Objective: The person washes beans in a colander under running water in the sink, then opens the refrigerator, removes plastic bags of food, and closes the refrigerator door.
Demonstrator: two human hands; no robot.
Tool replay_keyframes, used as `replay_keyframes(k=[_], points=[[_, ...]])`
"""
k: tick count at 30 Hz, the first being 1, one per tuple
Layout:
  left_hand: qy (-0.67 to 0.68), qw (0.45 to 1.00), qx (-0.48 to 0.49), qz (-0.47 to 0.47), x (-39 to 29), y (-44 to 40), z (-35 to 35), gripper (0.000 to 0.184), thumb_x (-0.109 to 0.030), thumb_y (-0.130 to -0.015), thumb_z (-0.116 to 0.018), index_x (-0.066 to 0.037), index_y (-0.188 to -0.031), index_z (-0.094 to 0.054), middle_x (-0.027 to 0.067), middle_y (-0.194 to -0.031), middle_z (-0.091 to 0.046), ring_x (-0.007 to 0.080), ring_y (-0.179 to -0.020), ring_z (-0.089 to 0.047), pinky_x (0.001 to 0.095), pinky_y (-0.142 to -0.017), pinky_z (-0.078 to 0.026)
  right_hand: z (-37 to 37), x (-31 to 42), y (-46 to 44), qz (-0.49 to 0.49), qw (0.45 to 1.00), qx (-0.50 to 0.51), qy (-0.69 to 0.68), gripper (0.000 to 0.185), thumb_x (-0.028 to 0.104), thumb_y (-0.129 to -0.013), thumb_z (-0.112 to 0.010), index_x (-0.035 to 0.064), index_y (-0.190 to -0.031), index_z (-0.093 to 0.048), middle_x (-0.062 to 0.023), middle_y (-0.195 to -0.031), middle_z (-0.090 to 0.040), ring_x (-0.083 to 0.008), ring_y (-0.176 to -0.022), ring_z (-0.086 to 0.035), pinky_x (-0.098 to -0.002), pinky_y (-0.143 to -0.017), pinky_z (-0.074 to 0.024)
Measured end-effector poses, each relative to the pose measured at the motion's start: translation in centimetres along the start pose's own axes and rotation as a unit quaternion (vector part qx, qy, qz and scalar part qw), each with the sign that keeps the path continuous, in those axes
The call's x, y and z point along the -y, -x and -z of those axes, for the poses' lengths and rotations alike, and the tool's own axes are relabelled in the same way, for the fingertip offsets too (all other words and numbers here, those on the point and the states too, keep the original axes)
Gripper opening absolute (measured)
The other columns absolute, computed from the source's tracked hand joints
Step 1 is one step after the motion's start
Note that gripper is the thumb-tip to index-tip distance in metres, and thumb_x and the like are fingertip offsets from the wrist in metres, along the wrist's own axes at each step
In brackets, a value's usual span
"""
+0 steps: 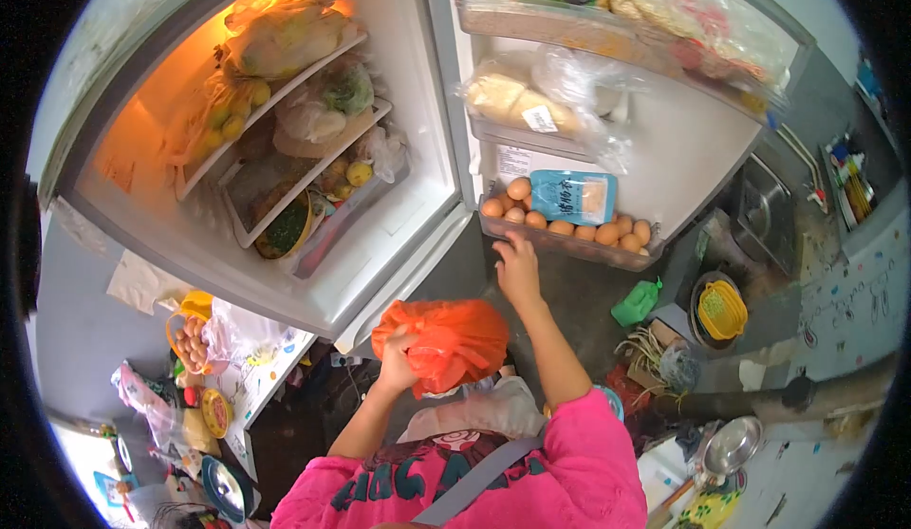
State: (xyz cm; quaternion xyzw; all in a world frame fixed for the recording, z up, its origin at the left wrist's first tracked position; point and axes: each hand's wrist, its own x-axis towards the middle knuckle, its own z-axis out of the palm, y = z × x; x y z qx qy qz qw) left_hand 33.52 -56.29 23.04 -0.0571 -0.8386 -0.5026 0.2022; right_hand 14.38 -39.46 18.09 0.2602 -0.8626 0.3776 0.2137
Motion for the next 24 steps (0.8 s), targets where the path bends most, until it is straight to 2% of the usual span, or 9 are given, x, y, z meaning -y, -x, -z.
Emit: replay_keyframes(k=[2, 5, 8, 10, 16, 21, 24], points=[[-0.003, 1.0, 0.004, 0.009, 0.1, 1.7, 1.1, 0.021, -0.011, -0.057, -0.07, -0.005, -0.075, -0.064, 0.0091, -0.077, -0.059, 0.0235, -0.073, -0.055, 0.0315, -0.063, -0.043, 0.7, 1.8, 3.2, -0.029, 0.999, 0.032, 0.006, 0.03, -0.001, -0.061, -0.064, 0.0095, -0.089, -0.06, -0.008, -0.11, -0.047, -0.0293, -0.103, -0.043, -0.0398, -0.084, -0.0371], [-0.009, 0.998, 0.047, 0.029, 0.4, 4.1, 2.2, 0.02, -0.011, -0.057, -0.07, -0.004, -0.074, -0.063, 0.0089, -0.074, -0.059, 0.0231, -0.072, -0.055, 0.0314, -0.062, -0.043, 3.2, 5.0, 7.3, -0.064, 0.997, 0.043, -0.004, 0.026, 0.002, -0.062, -0.065, 0.0101, -0.086, -0.061, -0.0057, -0.108, -0.049, -0.0271, -0.105, -0.043, -0.0402, -0.085, -0.0343], [0.007, 0.999, 0.042, 0.004, -0.4, 5.9, 2.9, 0.018, -0.011, -0.057, -0.07, -0.004, -0.073, -0.063, 0.0085, -0.071, -0.058, 0.0228, -0.07, -0.055, 0.0312, -0.06, -0.042, 5.6, 7.6, 10.0, -0.066, 0.997, 0.029, 0.008, 0.023, 0.004, -0.062, -0.065, 0.0098, -0.084, -0.061, -0.0051, -0.107, -0.05, -0.0266, -0.105, -0.043, -0.04, -0.085, -0.0342], [0.008, 0.999, 0.035, -0.011, 0.2, 6.9, 3.2, 0.017, -0.012, -0.056, -0.07, -0.004, -0.069, -0.061, 0.0084, -0.065, -0.054, 0.0231, -0.062, -0.051, 0.0317, -0.055, -0.039, 7.1, 9.0, 11.0, -0.058, 0.998, 0.013, 0.007, 0.02, 0.004, -0.063, -0.065, 0.0083, -0.082, -0.06, -0.0054, -0.105, -0.051, -0.0265, -0.104, -0.044, -0.0391, -0.085, -0.0345], [0.023, 0.999, 0.045, -0.013, -0.2, 9.7, 4.7, 0.018, -0.012, -0.056, -0.07, -0.005, -0.071, -0.063, 0.0091, -0.064, -0.052, 0.0228, -0.058, -0.049, 0.0315, -0.052, -0.037, 10.6, 12.0, 13.3, -0.004, 1.0, -0.004, -0.001, 0.015, 0.004, -0.065, -0.063, 0.0062, -0.079, -0.06, -0.0068, -0.1, -0.053, -0.0277, -0.098, -0.047, -0.0385, -0.083, -0.0365], [0.013, 0.999, 0.051, 0.005, -0.8, 12.1, 5.1, 0.019, -0.011, -0.056, -0.07, -0.007, -0.074, -0.065, 0.0094, -0.066, -0.053, 0.0225, -0.061, -0.051, 0.0309, -0.054, -0.039, 12.1, 14.8, 14.0, 0.073, 0.995, 0.051, -0.033, 0.014, 0.001, -0.065, -0.063, 0.0047, -0.078, -0.059, -0.008, -0.1, -0.053, -0.0288, -0.096, -0.048, -0.0378, -0.08, -0.0391], [0.009, 0.999, 0.034, 0.017, -1.2, 12.9, 5.8, 0.02, -0.01, -0.056, -0.07, -0.007, -0.075, -0.066, 0.0088, -0.067, -0.054, 0.0221, -0.063, -0.052, 0.0304, -0.056, -0.041, 11.9, 15.9, 14.7, 0.116, 0.987, 0.095, -0.051, 0.014, 0.004, -0.065, -0.063, 0.0044, -0.079, -0.059, -0.0085, -0.099, -0.053, -0.0283, -0.097, -0.048, -0.0379, -0.081, -0.0382]])
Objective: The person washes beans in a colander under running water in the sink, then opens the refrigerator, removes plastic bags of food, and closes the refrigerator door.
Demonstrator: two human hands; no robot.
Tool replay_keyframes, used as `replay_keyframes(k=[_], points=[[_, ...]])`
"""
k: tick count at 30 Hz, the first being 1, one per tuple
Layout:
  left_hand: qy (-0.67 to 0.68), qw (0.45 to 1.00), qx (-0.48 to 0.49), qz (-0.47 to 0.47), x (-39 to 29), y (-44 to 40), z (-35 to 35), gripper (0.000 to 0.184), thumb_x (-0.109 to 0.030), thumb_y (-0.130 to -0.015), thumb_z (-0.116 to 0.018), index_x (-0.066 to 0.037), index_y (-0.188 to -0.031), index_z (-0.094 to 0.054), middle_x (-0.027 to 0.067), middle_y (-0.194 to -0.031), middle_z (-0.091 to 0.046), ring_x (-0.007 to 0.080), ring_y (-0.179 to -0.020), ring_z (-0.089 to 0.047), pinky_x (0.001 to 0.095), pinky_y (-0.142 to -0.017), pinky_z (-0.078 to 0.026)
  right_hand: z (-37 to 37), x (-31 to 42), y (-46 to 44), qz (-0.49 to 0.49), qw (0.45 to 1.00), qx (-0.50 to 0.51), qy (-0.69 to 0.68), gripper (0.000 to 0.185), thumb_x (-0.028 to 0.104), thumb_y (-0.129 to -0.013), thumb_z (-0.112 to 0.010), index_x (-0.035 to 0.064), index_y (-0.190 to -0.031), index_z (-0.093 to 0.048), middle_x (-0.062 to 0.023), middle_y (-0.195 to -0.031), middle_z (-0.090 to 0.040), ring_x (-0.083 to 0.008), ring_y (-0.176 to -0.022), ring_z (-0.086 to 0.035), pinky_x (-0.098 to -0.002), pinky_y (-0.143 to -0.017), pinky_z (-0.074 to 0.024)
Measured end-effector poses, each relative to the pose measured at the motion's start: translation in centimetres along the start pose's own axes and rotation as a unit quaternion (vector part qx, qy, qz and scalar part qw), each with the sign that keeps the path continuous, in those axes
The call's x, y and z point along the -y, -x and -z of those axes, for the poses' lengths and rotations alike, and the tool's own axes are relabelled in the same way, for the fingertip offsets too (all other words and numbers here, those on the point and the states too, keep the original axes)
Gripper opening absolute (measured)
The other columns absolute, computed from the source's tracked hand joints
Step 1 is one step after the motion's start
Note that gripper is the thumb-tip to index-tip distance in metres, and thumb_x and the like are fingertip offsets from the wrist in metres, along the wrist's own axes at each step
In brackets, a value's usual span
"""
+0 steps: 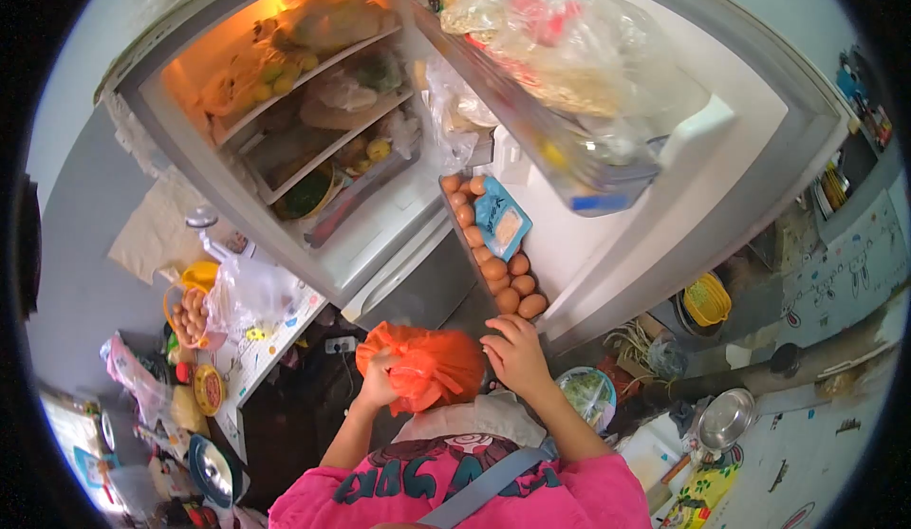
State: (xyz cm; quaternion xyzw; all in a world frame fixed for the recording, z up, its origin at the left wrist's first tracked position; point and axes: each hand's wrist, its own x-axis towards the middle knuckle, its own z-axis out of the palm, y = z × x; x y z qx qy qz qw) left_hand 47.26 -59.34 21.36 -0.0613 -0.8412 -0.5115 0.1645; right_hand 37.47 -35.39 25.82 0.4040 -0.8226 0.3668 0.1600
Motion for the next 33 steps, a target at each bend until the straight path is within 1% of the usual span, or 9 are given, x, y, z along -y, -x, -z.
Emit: replay_keyframes(k=[8, 13, 17, 20, 21, 25, 29, 30, 33], points=[[-0.017, 0.993, -0.106, 0.041, -1.9, 4.0, 3.3, 0.018, -0.011, -0.056, -0.072, -0.006, -0.073, -0.065, 0.0073, -0.066, -0.056, 0.0211, -0.061, -0.051, 0.0308, -0.055, -0.04, -2.5, 5.1, -1.9, 0.129, 0.977, 0.136, -0.098, 0.015, 0.006, -0.067, -0.062, 0.0047, -0.081, -0.059, -0.0094, -0.102, -0.053, -0.0285, -0.099, -0.048, -0.0379, -0.081, -0.0405], [-0.07, 0.978, -0.177, 0.082, -1.7, 6.9, 4.7, 0.018, -0.012, -0.054, -0.072, -0.006, -0.069, -0.064, 0.007, -0.059, -0.053, 0.0212, -0.057, -0.048, 0.0313, -0.053, -0.038, -3.8, 7.7, -4.2, 0.287, 0.938, 0.155, -0.115, 0.015, 0.008, -0.067, -0.059, 0.0031, -0.081, -0.06, -0.0093, -0.1, -0.056, -0.0247, -0.099, -0.051, -0.037, -0.081, -0.044], [-0.104, 0.963, -0.226, 0.106, -1.3, 9.4, 5.7, 0.017, -0.013, -0.053, -0.071, -0.006, -0.066, -0.063, 0.0075, -0.056, -0.05, 0.0218, -0.055, -0.046, 0.0317, -0.051, -0.035, -3.8, 9.8, -6.4, 0.384, 0.898, 0.191, -0.095, 0.018, 0.011, -0.07, -0.052, -0.0014, -0.082, -0.057, -0.0136, -0.107, -0.053, -0.026, -0.108, -0.045, -0.0389, -0.091, -0.0386], [-0.125, 0.952, -0.25, 0.123, -1.3, 10.7, 6.4, 0.016, -0.014, -0.053, -0.071, -0.006, -0.064, -0.062, 0.008, -0.055, -0.048, 0.0222, -0.054, -0.044, 0.0323, -0.049, -0.034, -6.2, 10.9, -8.1, 0.4, 0.897, 0.186, 0.021, 0.021, 0.013, -0.07, -0.05, -0.0025, -0.082, -0.057, -0.0146, -0.108, -0.053, -0.0275, -0.109, -0.045, -0.0405, -0.096, -0.0336], [-0.131, 0.949, -0.256, 0.129, -1.3, 11.1, 6.6, 0.016, -0.014, -0.053, -0.071, -0.006, -0.063, -0.062, 0.0082, -0.054, -0.048, 0.0223, -0.053, -0.044, 0.0326, -0.049, -0.033, -7.2, 11.2, -8.5, 0.426, 0.882, 0.184, 0.084, 0.024, 0.016, -0.072, -0.048, 0.0012, -0.088, -0.058, -0.0122, -0.105, -0.055, -0.026, -0.11, -0.045, -0.042, -0.1, -0.0253], [-0.142, 0.941, -0.275, 0.136, -0.4, 12.3, 7.1, 0.018, -0.016, -0.052, -0.071, -0.005, -0.061, -0.06, 0.0084, -0.053, -0.046, 0.0226, -0.052, -0.043, 0.0327, -0.048, -0.032, -12.1, 11.1, -9.8, 0.472, 0.813, 0.219, 0.262, 0.027, 0.016, -0.071, -0.047, 0.0004, -0.09, -0.059, -0.0125, -0.099, -0.058, -0.0248, -0.11, -0.045, -0.0397, -0.102, -0.023], [-0.145, 0.934, -0.293, 0.141, 0.6, 12.8, 7.2, 0.021, -0.017, -0.052, -0.071, -0.005, -0.055, -0.054, 0.0078, -0.051, -0.042, 0.023, -0.051, -0.042, 0.0331, -0.047, -0.03, -15.7, 10.3, -12.2, 0.514, 0.776, 0.187, 0.316, 0.03, 0.016, -0.071, -0.046, 0.0, -0.093, -0.06, -0.0121, -0.109, -0.054, -0.0236, -0.115, -0.041, -0.0344, -0.105, -0.0189], [-0.147, 0.933, -0.296, 0.142, 0.8, 12.9, 7.3, 0.022, -0.017, -0.052, -0.071, -0.004, -0.054, -0.053, 0.0076, -0.051, -0.04, 0.0231, -0.051, -0.041, 0.0332, -0.047, -0.03, -16.4, 10.3, -12.6, 0.508, 0.754, 0.203, 0.363, 0.035, 0.015, -0.074, -0.044, -0.0007, -0.102, -0.056, -0.0122, -0.119, -0.048, -0.023, -0.121, -0.035, -0.0347, -0.107, -0.0148], [-0.135, 0.934, -0.303, 0.136, 0.8, 12.5, 7.7, 0.024, -0.016, -0.052, -0.071, -0.004, -0.052, -0.05, 0.0064, -0.05, -0.038, 0.021, -0.049, -0.04, 0.0326, -0.046, -0.028, -18.6, 10.3, -14.6, 0.504, 0.748, 0.197, 0.384, 0.04, 0.016, -0.078, -0.041, -0.0009, -0.113, -0.049, -0.0119, -0.127, -0.041, -0.0224, -0.125, -0.029, -0.0346, -0.108, -0.0105]])
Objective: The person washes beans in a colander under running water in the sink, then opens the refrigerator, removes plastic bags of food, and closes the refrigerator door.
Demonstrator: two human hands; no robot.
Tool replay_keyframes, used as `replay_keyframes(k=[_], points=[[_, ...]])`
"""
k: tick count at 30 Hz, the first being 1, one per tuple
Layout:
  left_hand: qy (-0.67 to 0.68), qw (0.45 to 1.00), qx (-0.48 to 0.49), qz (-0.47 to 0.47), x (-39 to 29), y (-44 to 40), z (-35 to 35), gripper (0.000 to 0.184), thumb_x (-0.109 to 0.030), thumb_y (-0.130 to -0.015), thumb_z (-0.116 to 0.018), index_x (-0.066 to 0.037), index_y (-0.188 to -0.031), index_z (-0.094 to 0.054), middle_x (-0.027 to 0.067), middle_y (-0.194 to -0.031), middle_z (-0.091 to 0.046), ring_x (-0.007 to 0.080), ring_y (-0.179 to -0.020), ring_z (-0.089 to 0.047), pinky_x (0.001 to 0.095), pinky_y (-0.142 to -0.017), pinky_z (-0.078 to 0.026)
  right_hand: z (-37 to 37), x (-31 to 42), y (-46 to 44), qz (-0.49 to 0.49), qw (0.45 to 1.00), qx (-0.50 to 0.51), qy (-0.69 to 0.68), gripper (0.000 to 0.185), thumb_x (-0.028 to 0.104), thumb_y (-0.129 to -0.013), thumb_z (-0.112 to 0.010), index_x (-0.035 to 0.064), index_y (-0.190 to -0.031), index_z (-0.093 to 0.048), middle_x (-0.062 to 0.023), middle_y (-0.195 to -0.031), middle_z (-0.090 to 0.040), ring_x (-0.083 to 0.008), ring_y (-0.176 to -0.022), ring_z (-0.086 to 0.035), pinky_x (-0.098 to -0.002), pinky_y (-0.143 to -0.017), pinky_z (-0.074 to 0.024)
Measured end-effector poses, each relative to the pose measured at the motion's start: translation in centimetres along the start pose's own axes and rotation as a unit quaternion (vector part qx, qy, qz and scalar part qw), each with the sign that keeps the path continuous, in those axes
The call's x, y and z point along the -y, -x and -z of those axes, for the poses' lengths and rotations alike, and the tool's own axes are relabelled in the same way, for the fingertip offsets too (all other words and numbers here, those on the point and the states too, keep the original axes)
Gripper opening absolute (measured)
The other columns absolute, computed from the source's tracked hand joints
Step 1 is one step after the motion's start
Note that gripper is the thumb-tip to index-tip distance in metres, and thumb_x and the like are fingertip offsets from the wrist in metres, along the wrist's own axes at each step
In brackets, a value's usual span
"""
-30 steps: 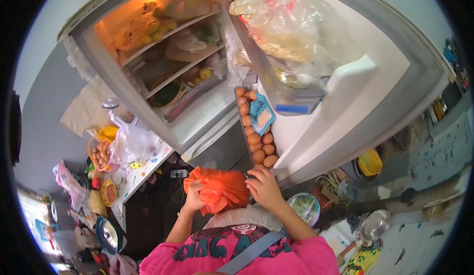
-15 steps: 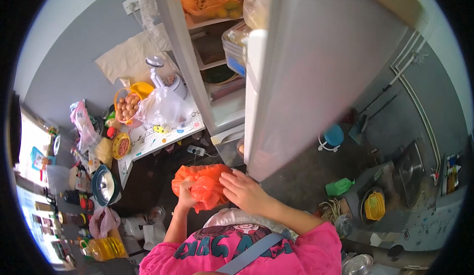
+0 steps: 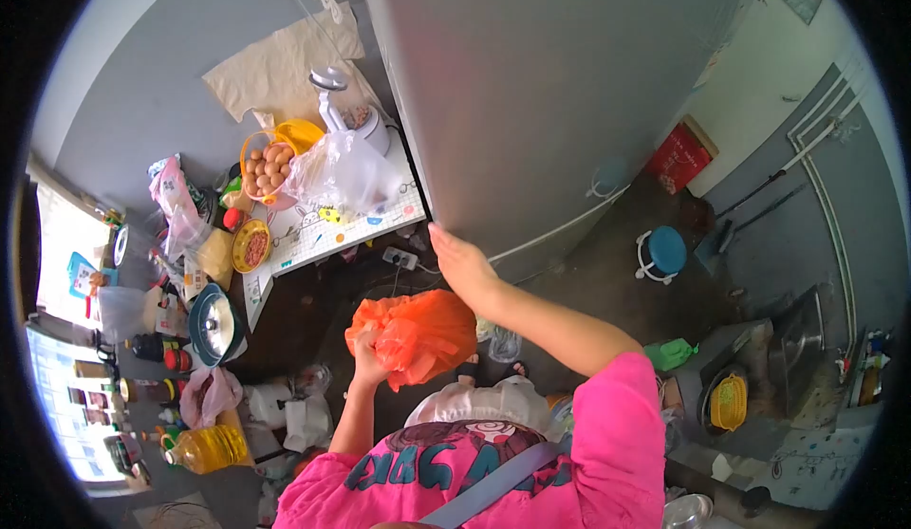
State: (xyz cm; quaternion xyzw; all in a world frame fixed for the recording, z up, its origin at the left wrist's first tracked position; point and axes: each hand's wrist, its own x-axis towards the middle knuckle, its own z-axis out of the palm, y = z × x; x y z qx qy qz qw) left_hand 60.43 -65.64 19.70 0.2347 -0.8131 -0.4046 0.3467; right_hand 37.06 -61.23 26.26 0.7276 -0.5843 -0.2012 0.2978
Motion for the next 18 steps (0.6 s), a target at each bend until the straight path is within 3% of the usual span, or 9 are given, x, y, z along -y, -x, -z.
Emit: replay_keyframes(k=[3, 5, 8, 11, 12, 15, 16, 18], points=[[0.012, 1.0, 0.006, 0.002, -0.9, -1.0, 0.3, 0.022, -0.016, -0.051, -0.071, -0.005, -0.054, -0.053, 0.0053, -0.051, -0.042, 0.0188, -0.049, -0.041, 0.0304, -0.046, -0.03, -1.7, -0.9, -2.8, -0.021, 1.0, 0.007, 0.014, 0.046, 0.018, -0.079, -0.039, -0.002, -0.119, -0.045, -0.0087, -0.131, -0.038, -0.0182, -0.127, -0.024, -0.0335, -0.108, -0.0048], [0.024, 1.0, 0.008, -0.002, -1.3, -1.2, 0.4, 0.021, -0.016, -0.051, -0.072, -0.005, -0.055, -0.055, 0.0049, -0.052, -0.043, 0.0184, -0.05, -0.042, 0.0296, -0.047, -0.032, -2.2, -1.6, -3.3, -0.034, 0.999, -0.027, 0.019, 0.038, 0.019, -0.078, -0.042, 0.0038, -0.109, -0.055, -0.0058, -0.13, -0.039, -0.0161, -0.127, -0.024, -0.0365, -0.108, -0.0038], [0.064, 0.997, 0.028, 0.015, -0.9, -1.6, 0.3, 0.019, -0.016, -0.051, -0.073, -0.006, -0.059, -0.058, 0.0041, -0.054, -0.047, 0.0171, -0.052, -0.044, 0.0286, -0.048, -0.034, -3.1, -3.0, -2.9, -0.048, 0.987, -0.096, -0.122, 0.028, 0.016, -0.079, -0.044, 0.0069, -0.101, -0.059, -0.0024, -0.127, -0.042, -0.0155, -0.126, -0.026, -0.0429, -0.106, -0.0084], [0.121, 0.99, 0.05, 0.058, -0.1, -1.7, -0.2, 0.018, -0.014, -0.052, -0.073, -0.006, -0.064, -0.062, 0.0033, -0.055, -0.05, 0.0148, -0.054, -0.046, 0.0281, -0.05, -0.035, -2.1, -3.6, -2.4, -0.036, 0.962, -0.062, -0.262, 0.026, 0.015, -0.078, -0.046, 0.0066, -0.099, -0.059, -0.0031, -0.127, -0.042, -0.0148, -0.126, -0.026, -0.0427, -0.106, -0.0099], [0.128, 0.989, 0.062, 0.05, 0.2, -1.8, -0.4, 0.019, -0.014, -0.053, -0.073, -0.005, -0.065, -0.062, 0.0031, -0.056, -0.052, 0.014, -0.053, -0.047, 0.0274, -0.049, -0.036, -1.7, -3.8, -2.0, -0.034, 0.94, -0.071, -0.333, 0.026, 0.014, -0.075, -0.052, 0.0068, -0.098, -0.059, -0.0053, -0.126, -0.043, -0.0174, -0.126, -0.027, -0.0442, -0.104, -0.017], [0.165, 0.979, 0.11, 0.047, 0.4, -2.8, -1.0, 0.02, -0.012, -0.054, -0.073, -0.004, -0.069, -0.064, 0.0029, -0.057, -0.055, 0.0119, -0.05, -0.05, 0.0251, -0.047, -0.038, -1.5, -1.9, 0.5, -0.14, 0.856, -0.085, -0.49, 0.03, 0.011, -0.069, -0.06, 0.0072, -0.099, -0.059, -0.008, -0.124, -0.044, -0.0209, -0.122, -0.033, -0.0427, -0.1, -0.025], [0.184, 0.972, 0.132, 0.06, -0.2, -3.1, -1.2, 0.02, -0.012, -0.054, -0.073, -0.004, -0.07, -0.064, 0.003, -0.057, -0.056, 0.0114, -0.048, -0.051, 0.0243, -0.046, -0.039, -1.7, -1.4, 1.8, -0.147, 0.799, -0.075, -0.578, 0.035, 0.008, -0.067, -0.063, 0.0057, -0.101, -0.057, -0.0103, -0.123, -0.044, -0.0255, -0.116, -0.039, -0.0403, -0.095, -0.0327], [0.213, 0.961, 0.168, 0.051, -0.6, -3.7, -1.9, 0.02, -0.011, -0.055, -0.072, -0.003, -0.071, -0.064, 0.0032, -0.059, -0.057, 0.0107, -0.045, -0.052, 0.023, -0.045, -0.04, -1.8, -0.1, 4.7, -0.144, 0.742, -0.029, -0.654, 0.043, 0.008, -0.067, -0.063, 0.0052, -0.108, -0.053, -0.0127, -0.126, -0.04, -0.029, -0.114, -0.041, -0.0367, -0.094, -0.0351]])
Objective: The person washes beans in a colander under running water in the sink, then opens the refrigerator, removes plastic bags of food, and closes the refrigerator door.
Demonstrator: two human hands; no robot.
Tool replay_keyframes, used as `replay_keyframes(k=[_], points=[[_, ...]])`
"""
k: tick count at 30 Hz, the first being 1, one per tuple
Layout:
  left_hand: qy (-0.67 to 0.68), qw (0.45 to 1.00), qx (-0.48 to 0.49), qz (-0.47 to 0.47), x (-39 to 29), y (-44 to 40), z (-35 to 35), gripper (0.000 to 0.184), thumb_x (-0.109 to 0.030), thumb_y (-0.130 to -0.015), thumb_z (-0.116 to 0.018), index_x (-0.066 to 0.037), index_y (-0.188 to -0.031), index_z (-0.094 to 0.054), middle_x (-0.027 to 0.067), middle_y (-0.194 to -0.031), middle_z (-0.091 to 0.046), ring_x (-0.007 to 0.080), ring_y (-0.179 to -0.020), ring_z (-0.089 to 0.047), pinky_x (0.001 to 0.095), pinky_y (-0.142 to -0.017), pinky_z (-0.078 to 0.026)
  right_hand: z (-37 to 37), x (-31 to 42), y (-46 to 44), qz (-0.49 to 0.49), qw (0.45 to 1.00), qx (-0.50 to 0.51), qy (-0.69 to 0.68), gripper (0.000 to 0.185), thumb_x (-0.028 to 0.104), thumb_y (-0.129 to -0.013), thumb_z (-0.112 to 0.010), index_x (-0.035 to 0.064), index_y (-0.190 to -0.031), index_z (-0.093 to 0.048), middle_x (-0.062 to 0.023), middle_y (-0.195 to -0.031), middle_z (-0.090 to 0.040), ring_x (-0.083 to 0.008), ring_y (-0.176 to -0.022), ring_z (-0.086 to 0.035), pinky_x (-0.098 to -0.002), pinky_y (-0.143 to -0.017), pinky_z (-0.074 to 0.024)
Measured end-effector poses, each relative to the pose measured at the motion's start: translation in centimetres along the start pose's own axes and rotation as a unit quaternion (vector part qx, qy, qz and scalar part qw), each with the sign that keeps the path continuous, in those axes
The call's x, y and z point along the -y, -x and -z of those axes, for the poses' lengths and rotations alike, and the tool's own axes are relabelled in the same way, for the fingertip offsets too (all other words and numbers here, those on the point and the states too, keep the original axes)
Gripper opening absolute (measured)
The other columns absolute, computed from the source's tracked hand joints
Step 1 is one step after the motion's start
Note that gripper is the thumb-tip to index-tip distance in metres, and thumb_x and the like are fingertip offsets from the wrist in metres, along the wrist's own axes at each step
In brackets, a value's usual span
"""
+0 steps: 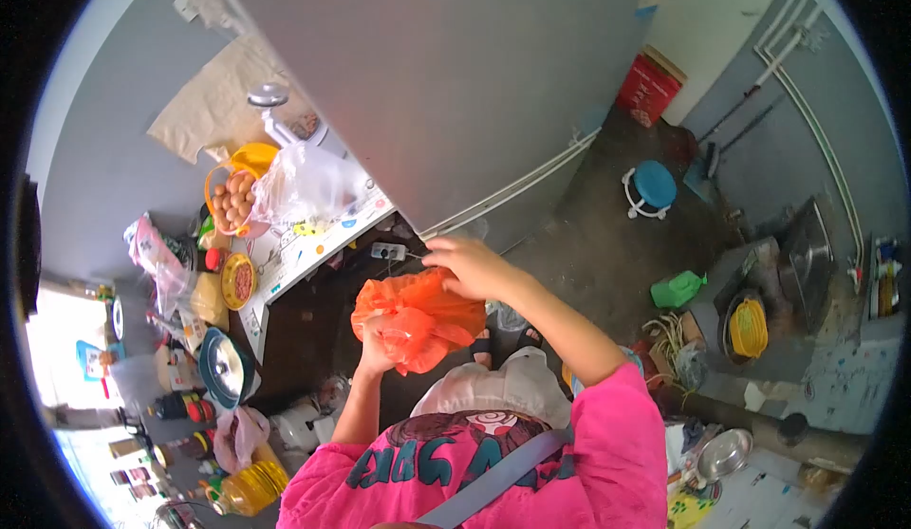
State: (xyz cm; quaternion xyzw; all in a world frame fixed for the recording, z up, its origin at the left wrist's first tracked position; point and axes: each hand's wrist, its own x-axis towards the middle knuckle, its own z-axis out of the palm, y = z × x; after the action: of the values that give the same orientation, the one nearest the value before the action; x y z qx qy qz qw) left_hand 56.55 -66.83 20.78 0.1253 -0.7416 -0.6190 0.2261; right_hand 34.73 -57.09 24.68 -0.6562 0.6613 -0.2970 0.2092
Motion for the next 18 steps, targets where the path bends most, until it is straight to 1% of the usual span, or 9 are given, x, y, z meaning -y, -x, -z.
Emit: replay_keyframes(k=[1, 2, 4, 5, 8, 11, 12, 15, 18], points=[[0.007, 1.0, 0.02, -0.023, 0.2, -0.6, -0.4, 0.019, -0.011, -0.056, -0.072, -0.003, -0.071, -0.063, 0.0032, -0.059, -0.058, 0.0105, -0.044, -0.053, 0.0225, -0.044, -0.04, -0.7, -0.3, 1.6, -0.028, 0.998, 0.011, -0.052, 0.046, 0.007, -0.066, -0.063, 0.0047, -0.111, -0.051, -0.0135, -0.127, -0.039, -0.0294, -0.114, -0.04, -0.0361, -0.094, -0.0353], [0.015, 0.998, 0.042, -0.045, 0.3, -1.1, -0.8, 0.019, -0.011, -0.056, -0.071, -0.003, -0.072, -0.063, 0.0033, -0.06, -0.058, 0.0103, -0.043, -0.053, 0.0219, -0.043, -0.041, -1.5, -0.5, 3.1, -0.033, 0.996, -0.016, -0.084, 0.05, 0.006, -0.065, -0.064, 0.0046, -0.114, -0.049, -0.014, -0.127, -0.039, -0.0291, -0.115, -0.04, -0.0352, -0.095, -0.0346], [0.013, 0.995, 0.1, -0.008, 0.0, -2.1, -1.6, 0.018, -0.011, -0.057, -0.071, -0.003, -0.072, -0.063, 0.0035, -0.061, -0.059, 0.0109, -0.045, -0.053, 0.0233, -0.046, -0.041, -2.4, -0.6, 5.5, -0.063, 0.986, -0.058, -0.144, 0.058, 0.006, -0.063, -0.065, 0.0067, -0.118, -0.047, -0.0139, -0.127, -0.04, -0.0289, -0.116, -0.039, -0.0354, -0.097, -0.0316], [0.013, 0.991, 0.133, 0.01, -0.3, -2.6, -2.2, 0.018, -0.011, -0.058, -0.071, -0.003, -0.072, -0.063, 0.0036, -0.061, -0.059, 0.0112, -0.046, -0.053, 0.024, -0.047, -0.041, -2.8, -0.5, 6.5, -0.068, 0.983, -0.087, -0.146, 0.058, 0.006, -0.063, -0.065, 0.0064, -0.118, -0.047, -0.0137, -0.127, -0.039, -0.029, -0.116, -0.038, -0.0355, -0.097, -0.0311], [-0.008, 0.977, 0.215, 0.001, -1.0, -4.3, -4.6, 0.019, -0.011, -0.057, -0.072, -0.003, -0.071, -0.062, 0.0038, -0.06, -0.057, 0.0142, -0.051, -0.054, 0.0269, -0.053, -0.042, -4.4, -1.0, 9.5, -0.096, 0.966, -0.186, -0.151, 0.057, 0.005, -0.064, -0.063, 0.0053, -0.118, -0.046, -0.0128, -0.128, -0.039, -0.0292, -0.118, -0.036, -0.0365, -0.099, -0.0289], [-0.031, 0.956, 0.287, -0.055, -1.2, -5.9, -7.5, 0.021, -0.011, -0.055, -0.072, -0.003, -0.072, -0.062, 0.0057, -0.064, -0.057, 0.0174, -0.059, -0.054, 0.0291, -0.059, -0.041, -5.3, -1.6, 12.4, -0.119, 0.949, -0.242, -0.161, 0.052, 0.004, -0.065, -0.063, 0.0052, -0.115, -0.048, -0.0125, -0.128, -0.038, -0.0288, -0.118, -0.035, -0.0357, -0.099, -0.0287], [-0.029, 0.95, 0.305, -0.057, -1.1, -6.3, -8.7, 0.022, -0.011, -0.055, -0.072, -0.003, -0.072, -0.061, 0.0066, -0.067, -0.056, 0.0183, -0.062, -0.054, 0.0294, -0.06, -0.041, -5.7, -1.9, 13.5, -0.115, 0.935, -0.287, -0.172, 0.042, 0.004, -0.068, -0.062, 0.0044, -0.108, -0.052, -0.0135, -0.12, -0.047, -0.028, -0.113, -0.041, -0.035, -0.094, -0.0337], [-0.035, 0.933, 0.352, -0.063, -1.0, -7.1, -12.4, 0.024, -0.011, -0.054, -0.072, -0.002, -0.074, -0.061, 0.0091, -0.078, -0.055, 0.0208, -0.072, -0.054, 0.0302, -0.064, -0.041, -6.5, -3.0, 17.0, -0.221, 0.902, -0.309, -0.207, 0.033, 0.0, -0.071, -0.058, 0.0017, -0.104, -0.053, -0.012, -0.11, -0.054, -0.0235, -0.103, -0.05, -0.0317, -0.088, -0.0389], [-0.063, 0.911, 0.402, -0.066, -1.0, -7.8, -16.1, 0.024, -0.01, -0.055, -0.072, -0.002, -0.075, -0.061, 0.0107, -0.088, -0.053, 0.0226, -0.082, -0.052, 0.0307, -0.069, -0.041, -6.2, -3.0, 20.9, -0.299, 0.824, -0.377, -0.298, 0.024, 0.001, -0.075, -0.056, 0.0002, -0.099, -0.053, -0.0076, -0.096, -0.058, -0.0156, -0.09, -0.054, -0.0265, -0.08, -0.0415]])
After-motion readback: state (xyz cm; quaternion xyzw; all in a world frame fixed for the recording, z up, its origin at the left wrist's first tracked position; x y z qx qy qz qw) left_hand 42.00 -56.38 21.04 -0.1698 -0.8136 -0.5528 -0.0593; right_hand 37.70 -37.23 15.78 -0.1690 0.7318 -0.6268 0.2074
